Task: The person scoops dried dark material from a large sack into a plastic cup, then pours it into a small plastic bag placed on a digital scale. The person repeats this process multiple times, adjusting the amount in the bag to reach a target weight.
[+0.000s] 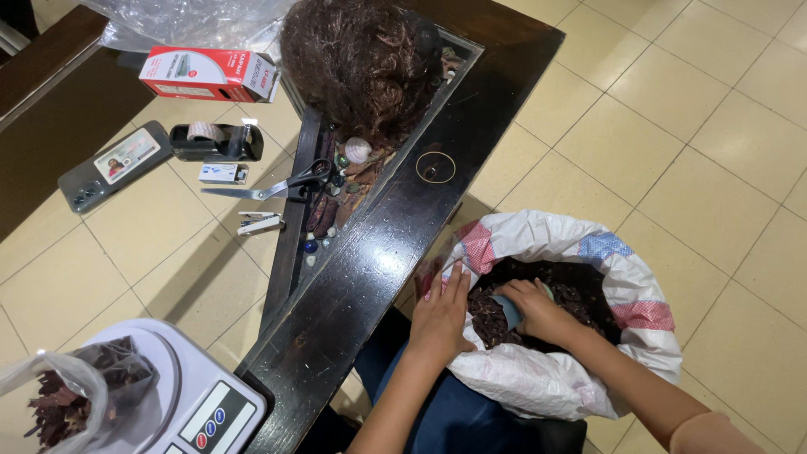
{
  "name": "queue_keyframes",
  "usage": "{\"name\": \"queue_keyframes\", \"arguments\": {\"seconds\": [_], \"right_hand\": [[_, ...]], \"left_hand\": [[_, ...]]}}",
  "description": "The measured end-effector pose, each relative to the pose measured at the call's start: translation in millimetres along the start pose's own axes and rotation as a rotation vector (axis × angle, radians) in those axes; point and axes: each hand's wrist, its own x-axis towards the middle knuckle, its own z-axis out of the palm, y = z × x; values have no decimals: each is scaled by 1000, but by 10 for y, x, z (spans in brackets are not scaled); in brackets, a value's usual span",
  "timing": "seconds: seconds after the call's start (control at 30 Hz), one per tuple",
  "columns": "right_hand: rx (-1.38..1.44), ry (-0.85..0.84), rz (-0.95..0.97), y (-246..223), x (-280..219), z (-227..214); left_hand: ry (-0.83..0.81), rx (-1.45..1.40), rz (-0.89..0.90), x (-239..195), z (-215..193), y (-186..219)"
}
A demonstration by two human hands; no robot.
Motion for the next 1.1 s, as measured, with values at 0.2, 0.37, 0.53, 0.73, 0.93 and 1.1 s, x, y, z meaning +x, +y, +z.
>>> {"name": "queue_keyframes", "arguments": {"seconds": [0.2, 0.37, 0.53, 0.73, 0.93, 1.1], "right_hand": [[-9, -6, 81, -83, 50, 78], [-61, -23, 107, -58, 69, 106], [325, -135, -67, -340, -93, -275], [79, -78, -100, -178, 124, 230], [444, -31, -246, -515, -119, -283], [432, -29, -179, -466, -50, -68]], "left_hand": [[10, -3, 6, -2, -41, 19], [4, 11, -1, -22, -115, 92], [19, 39, 19, -77, -172, 93], [8, 62, 10, -53, -75, 68], [-4, 42, 19, -108, -176, 97], [-11, 56, 18, -131, -164, 105]]}}
